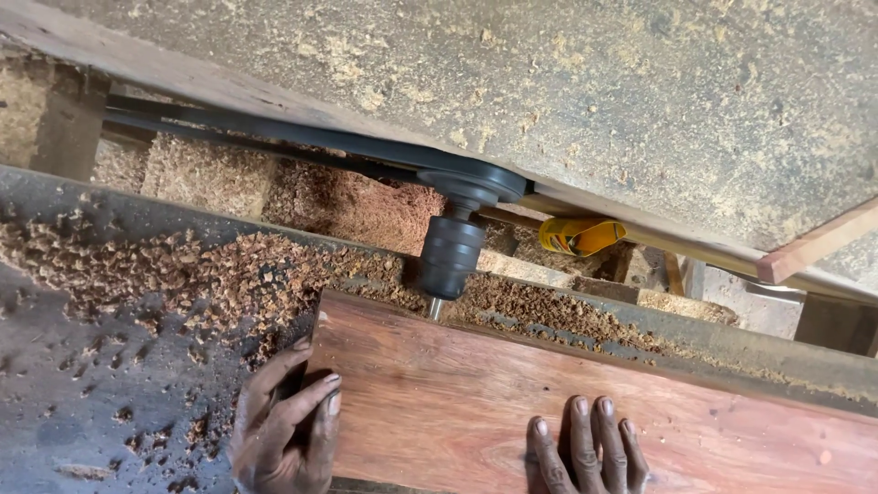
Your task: The person guides a long wooden plank under a vertical drill bit of a boring machine, drilling a row of holes along its length. They reposition the plank by hand between holes, brush away sawdust, and continue drilling successive holes down the board.
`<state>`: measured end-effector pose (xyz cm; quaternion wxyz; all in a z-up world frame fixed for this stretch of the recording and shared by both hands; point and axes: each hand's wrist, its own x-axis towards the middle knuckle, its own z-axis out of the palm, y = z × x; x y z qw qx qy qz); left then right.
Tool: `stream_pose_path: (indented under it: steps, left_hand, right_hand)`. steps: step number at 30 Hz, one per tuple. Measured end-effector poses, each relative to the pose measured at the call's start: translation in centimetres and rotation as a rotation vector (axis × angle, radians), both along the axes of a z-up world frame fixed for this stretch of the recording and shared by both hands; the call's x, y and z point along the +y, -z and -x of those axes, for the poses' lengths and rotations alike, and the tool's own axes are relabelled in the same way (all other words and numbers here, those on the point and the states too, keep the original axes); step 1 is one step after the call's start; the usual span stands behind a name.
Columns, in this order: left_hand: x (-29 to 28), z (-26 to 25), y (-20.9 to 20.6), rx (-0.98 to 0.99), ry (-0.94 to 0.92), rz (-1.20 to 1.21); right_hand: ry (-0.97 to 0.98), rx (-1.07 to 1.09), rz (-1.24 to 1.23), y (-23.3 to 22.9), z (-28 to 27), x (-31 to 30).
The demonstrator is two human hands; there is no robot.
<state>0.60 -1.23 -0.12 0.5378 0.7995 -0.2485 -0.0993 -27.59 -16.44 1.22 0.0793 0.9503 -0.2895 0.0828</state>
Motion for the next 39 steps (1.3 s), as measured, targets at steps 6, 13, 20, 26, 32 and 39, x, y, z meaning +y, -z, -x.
stream_pose_path:
  steps: [6,13,20,26,32,39]
  left_hand:
    - [-0.1,-0.2,0.0,0.005,0.026,-0.01]
    - [0.2,-0.2,0.3,0.037,0.034,0.001]
    - [0.3,-0.8,0.6,0.006,0.08,-0.058]
    - [0.0,-0.8,1.2,-0.004,0.116,-0.032]
    - [-0.4,-1.4,1.0,-0.051,0.132,0.025]
    - [0.0,-1.8,1.2,-0.032,0.157,0.017]
  right_hand:
    - [0.006,0.009,-0.012,-0.2,-0.2,-0.1]
    - [-0.016,-0.006,0.017,0.0,-0.4,-0.5]
    - [-0.065,0.022,0.05,0.2,-0.1,-1.1]
    - [-0.023,0.041,0.012,-0.1,-0.2,-0.8]
    - [-0.051,0.029,0.056,0.4,0.0,-1.2]
    - [-0.036,0.077,0.046,0.4,0.2,-1.3]
